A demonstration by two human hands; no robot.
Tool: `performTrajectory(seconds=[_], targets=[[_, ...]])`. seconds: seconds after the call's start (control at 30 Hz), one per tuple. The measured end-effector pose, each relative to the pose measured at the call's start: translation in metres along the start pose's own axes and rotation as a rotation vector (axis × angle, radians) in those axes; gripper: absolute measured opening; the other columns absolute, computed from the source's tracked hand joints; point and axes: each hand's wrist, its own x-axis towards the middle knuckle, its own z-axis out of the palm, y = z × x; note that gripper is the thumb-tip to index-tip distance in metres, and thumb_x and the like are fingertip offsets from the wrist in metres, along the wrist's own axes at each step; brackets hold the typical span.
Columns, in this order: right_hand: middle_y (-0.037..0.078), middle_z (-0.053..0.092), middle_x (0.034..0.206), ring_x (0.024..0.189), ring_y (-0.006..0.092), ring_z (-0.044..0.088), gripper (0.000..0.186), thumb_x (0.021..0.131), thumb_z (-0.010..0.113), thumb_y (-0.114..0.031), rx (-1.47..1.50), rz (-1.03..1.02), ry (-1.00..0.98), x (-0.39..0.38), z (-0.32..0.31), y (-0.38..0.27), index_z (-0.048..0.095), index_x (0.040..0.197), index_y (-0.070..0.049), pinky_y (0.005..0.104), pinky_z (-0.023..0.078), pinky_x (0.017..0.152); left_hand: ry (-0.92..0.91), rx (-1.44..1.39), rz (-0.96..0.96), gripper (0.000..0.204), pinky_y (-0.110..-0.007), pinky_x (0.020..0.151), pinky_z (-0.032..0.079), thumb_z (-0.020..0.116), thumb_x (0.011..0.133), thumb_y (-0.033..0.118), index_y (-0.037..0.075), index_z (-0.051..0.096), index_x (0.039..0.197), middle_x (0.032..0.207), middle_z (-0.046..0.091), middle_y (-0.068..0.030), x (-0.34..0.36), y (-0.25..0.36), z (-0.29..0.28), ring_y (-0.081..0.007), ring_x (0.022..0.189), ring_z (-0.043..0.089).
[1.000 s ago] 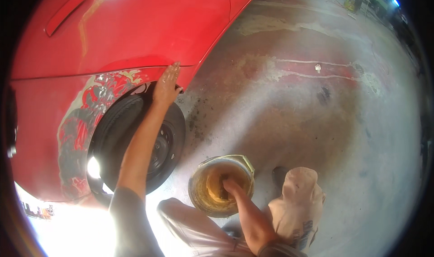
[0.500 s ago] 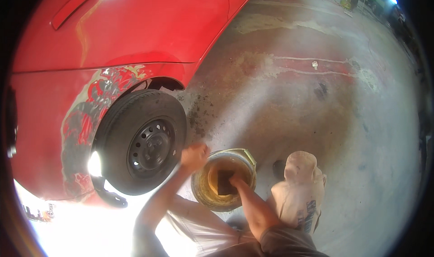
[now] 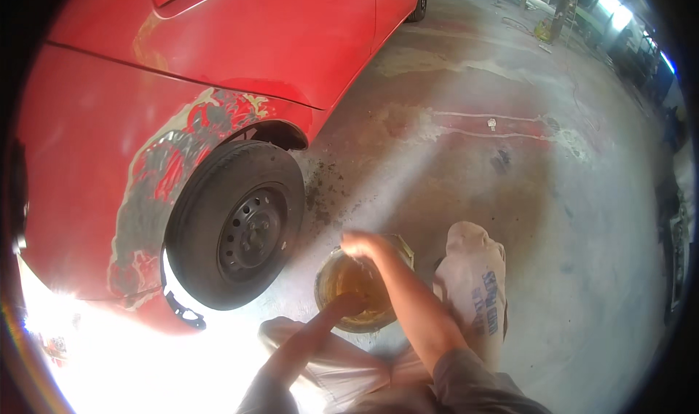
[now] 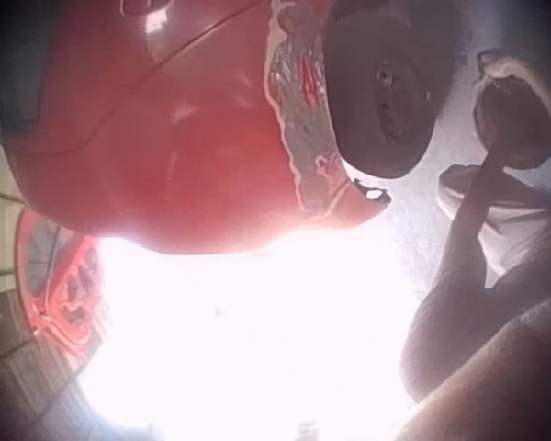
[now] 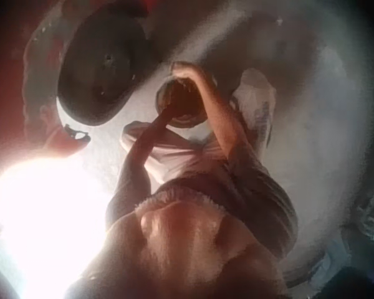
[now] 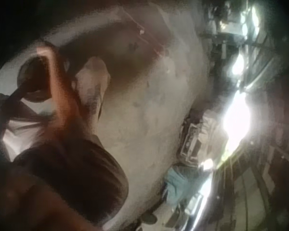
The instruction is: The person selects a piece of sandpaper from a box, dips it into a bucket of water, and sands the damaged rear panel of a red car by hand.
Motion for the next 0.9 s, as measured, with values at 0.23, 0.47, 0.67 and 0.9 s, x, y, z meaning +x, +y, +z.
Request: performTrajectory(seconds=[0.23,0.47,0.67,0.9], targets=[[0.035,0.06,0.133,0.127,0.0498,0.056,0.058,0.09,0.049,-0.006,0.443,-0.386,0.905,0.022,-0.1,-0.161,0.044,0.148,0.0,0.0526,0.045,0.107,0.562,0.389,0.175,0.036,-0.049,0.109,0.043,0.055,0.102,0.041,0.014,0.074,0.117,0.126,0.068,-0.0172,-0.055,-0.018,-0.014,-0.031,0.12,0.063],[0.038,0.031,0.159,0.153,0.0494,0.026,0.079,0.079,0.046,0.015,0.378,-0.762,1.456,0.078,-0.095,-0.261,0.028,0.155,0.014,0.0502,0.024,0.127,0.599,0.139,-0.032,0.039,-0.047,0.11,0.04,0.057,0.101,0.042,0.013,0.07,0.122,0.129,0.066,-0.0141,-0.061,-0.001,-0.019,-0.0304,0.12,0.062],[0.036,0.034,0.159,0.152,0.0475,0.029,0.081,0.078,0.049,0.017,0.385,-0.699,1.498,0.141,-0.106,-0.215,0.029,0.156,0.012,0.049,0.026,0.126,0.814,0.139,-0.017,0.059,-0.047,0.104,0.045,0.068,0.09,0.05,0.007,0.065,0.131,0.127,0.067,-0.015,-0.066,0.019,-0.038,-0.0334,0.115,0.064],[0.034,0.035,0.16,0.152,0.0467,0.03,0.079,0.078,0.048,0.017,0.582,-0.628,1.395,0.162,-0.104,-0.196,0.031,0.156,0.012,0.049,0.026,0.126,0.734,0.064,-0.095,0.067,-0.048,0.102,0.046,0.07,0.087,0.057,0.006,0.066,0.129,0.124,0.067,-0.0177,-0.061,0.022,-0.047,-0.034,0.114,0.063]])
